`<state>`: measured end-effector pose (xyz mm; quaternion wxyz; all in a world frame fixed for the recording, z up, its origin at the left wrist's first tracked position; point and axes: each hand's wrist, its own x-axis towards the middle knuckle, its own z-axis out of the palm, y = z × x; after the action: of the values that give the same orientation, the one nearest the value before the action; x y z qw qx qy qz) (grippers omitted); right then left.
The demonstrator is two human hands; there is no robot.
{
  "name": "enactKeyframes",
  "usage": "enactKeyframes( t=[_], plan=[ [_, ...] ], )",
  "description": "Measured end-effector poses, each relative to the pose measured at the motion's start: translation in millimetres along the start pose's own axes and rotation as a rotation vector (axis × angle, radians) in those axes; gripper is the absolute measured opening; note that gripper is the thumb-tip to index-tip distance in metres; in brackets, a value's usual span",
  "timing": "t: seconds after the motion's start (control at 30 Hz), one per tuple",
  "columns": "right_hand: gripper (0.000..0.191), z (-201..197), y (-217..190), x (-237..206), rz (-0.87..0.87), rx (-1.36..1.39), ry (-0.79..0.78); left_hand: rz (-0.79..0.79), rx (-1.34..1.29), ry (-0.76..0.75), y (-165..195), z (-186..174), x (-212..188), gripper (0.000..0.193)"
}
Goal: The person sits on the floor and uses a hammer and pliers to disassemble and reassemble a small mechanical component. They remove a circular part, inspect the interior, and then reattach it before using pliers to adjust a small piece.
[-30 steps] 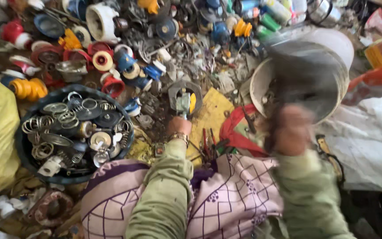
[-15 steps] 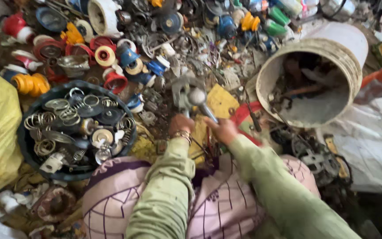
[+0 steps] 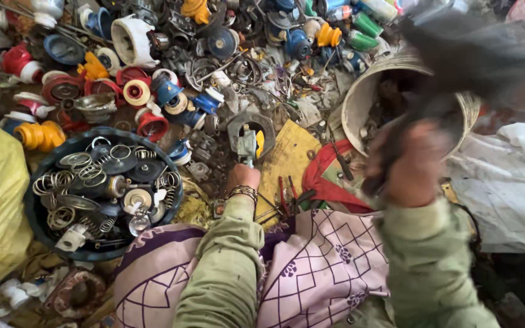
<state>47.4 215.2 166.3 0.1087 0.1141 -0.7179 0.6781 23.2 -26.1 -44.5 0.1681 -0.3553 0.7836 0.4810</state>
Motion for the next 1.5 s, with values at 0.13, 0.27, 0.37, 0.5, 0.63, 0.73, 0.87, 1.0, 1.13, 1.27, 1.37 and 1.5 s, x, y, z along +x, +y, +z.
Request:
enactKeyframes(
  t=[0.13,0.27,0.37,0.5,0.63,0.73,0.87,1.0,1.13,1.27,1.37,1.5],
  plan=[
    [0.059,3,-22,39,-0.455,0.053,-0.113,0.001,0.018,0.024,1,2,1,0.033],
    [0.056,63,57,25,-0.201,-0.429,0.046,0.001,0.030,0.038,-3,11,9,0.033],
    [0.054,92,133,-7,0.372,-0.976,-0.369,-0.004,0.011,0.093,-11,7,19,0.029],
    [0.052,62,154,-14,0.696,-0.492,-0.149,-0.059,-0.128,0.170,-31,-15,37,0.022],
    [0.040,14,133,-37,0.916,-0.201,0.003,-0.035,-0.210,0.134,-30,-4,36,0.019],
    [0.046,-9,120,-62,1.096,-0.219,0.034,-0.004,-0.327,0.102,-27,1,31,0.019],
    [0.051,-15,143,-67,1.030,-0.378,-0.238,-0.087,-0.558,0.074,-29,-3,20,0.020],
    [0.047,-8,179,-54,0.731,-0.743,-0.457,0.014,-0.676,-0.082,-37,3,6,0.021],
    [0.043,-7,197,-49,0.060,-1.265,-0.798,-0.021,-0.531,-0.321,-45,21,-1,0.022],
    [0.070,-22,211,-44,0.300,-1.172,-0.765,-0.009,-0.146,-0.395,-49,37,6,0.029],
    [0.054,-35,217,-33,0.249,-0.952,-0.523,-0.067,-0.045,-0.383,-54,43,17,0.032],
    [0.051,-48,227,-22,0.370,-0.579,-0.368,-0.031,0.270,-0.274,-64,49,29,0.049]
  ],
)
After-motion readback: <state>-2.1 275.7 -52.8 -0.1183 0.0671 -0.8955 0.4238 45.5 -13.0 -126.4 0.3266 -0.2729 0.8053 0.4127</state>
